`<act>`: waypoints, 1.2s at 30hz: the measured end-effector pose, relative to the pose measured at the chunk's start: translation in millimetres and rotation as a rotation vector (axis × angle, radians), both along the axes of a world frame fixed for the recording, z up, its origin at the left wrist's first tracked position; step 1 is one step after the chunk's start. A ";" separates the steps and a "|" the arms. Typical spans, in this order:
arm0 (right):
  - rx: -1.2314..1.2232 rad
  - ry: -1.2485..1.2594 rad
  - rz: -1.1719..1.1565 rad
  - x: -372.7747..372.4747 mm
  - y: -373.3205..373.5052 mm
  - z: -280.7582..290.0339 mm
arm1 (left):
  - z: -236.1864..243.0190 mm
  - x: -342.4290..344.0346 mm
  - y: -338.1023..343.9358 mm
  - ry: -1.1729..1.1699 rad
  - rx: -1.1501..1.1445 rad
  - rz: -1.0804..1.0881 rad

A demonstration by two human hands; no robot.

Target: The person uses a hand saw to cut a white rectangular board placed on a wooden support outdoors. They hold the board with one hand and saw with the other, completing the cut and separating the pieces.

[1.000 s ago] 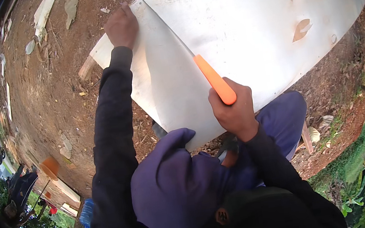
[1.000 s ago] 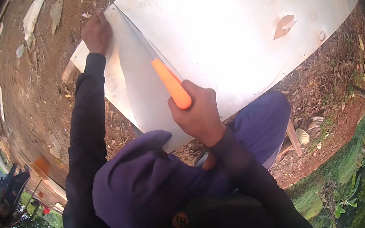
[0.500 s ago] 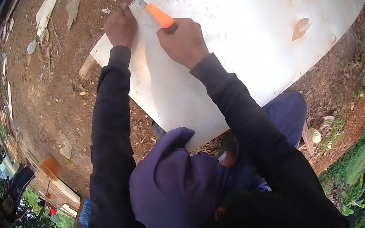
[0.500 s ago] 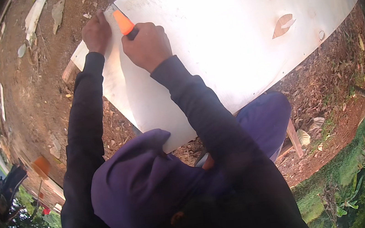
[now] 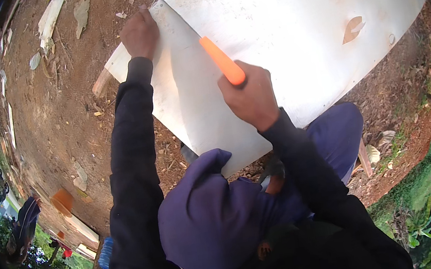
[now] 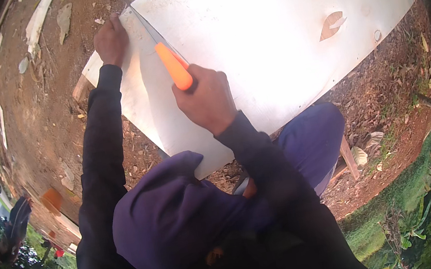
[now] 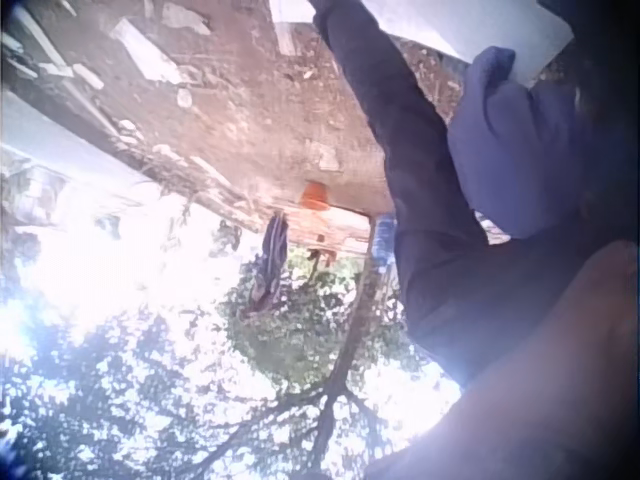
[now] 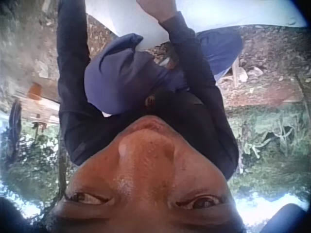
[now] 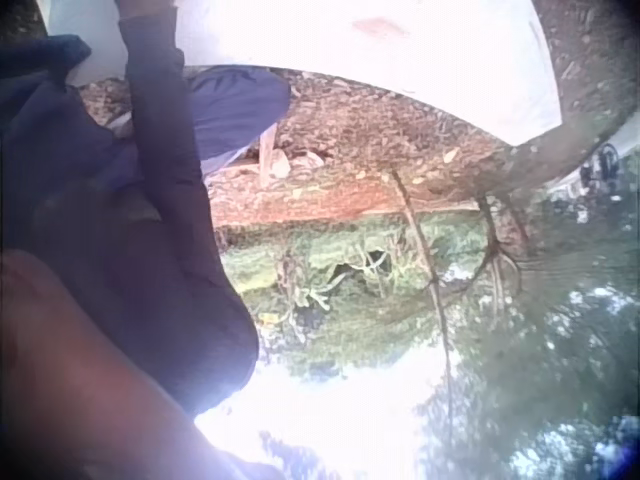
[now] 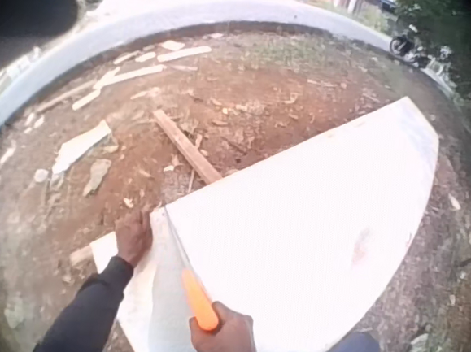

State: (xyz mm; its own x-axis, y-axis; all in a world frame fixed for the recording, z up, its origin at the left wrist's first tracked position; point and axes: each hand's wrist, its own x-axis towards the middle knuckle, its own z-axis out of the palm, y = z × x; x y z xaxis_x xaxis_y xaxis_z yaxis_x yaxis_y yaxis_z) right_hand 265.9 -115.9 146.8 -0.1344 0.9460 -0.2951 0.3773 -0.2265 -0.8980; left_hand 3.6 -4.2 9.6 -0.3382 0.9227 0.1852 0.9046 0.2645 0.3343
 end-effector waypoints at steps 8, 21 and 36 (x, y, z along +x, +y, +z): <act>-0.085 -0.093 0.027 -27.9 72.5 -9.1 | 4.0 21.1 19.3 -0.065 0.042 -0.024; -0.031 -0.124 0.019 -29.8 45.6 -15.3 | -2.7 11.5 6.0 -0.028 -0.045 -0.011; -0.132 -0.010 0.004 39.4 -34.6 24.8 | 3.1 4.5 -0.7 -0.012 -0.005 0.019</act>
State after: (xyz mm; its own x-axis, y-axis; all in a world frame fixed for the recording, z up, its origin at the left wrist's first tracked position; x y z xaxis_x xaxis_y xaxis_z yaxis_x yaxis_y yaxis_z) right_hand 305.2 -150.5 171.6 -0.1347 0.8984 -0.4180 0.3872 -0.3406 -0.8568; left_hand 8.1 -5.0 12.7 -0.3578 0.9170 0.1764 0.8955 0.2834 0.3432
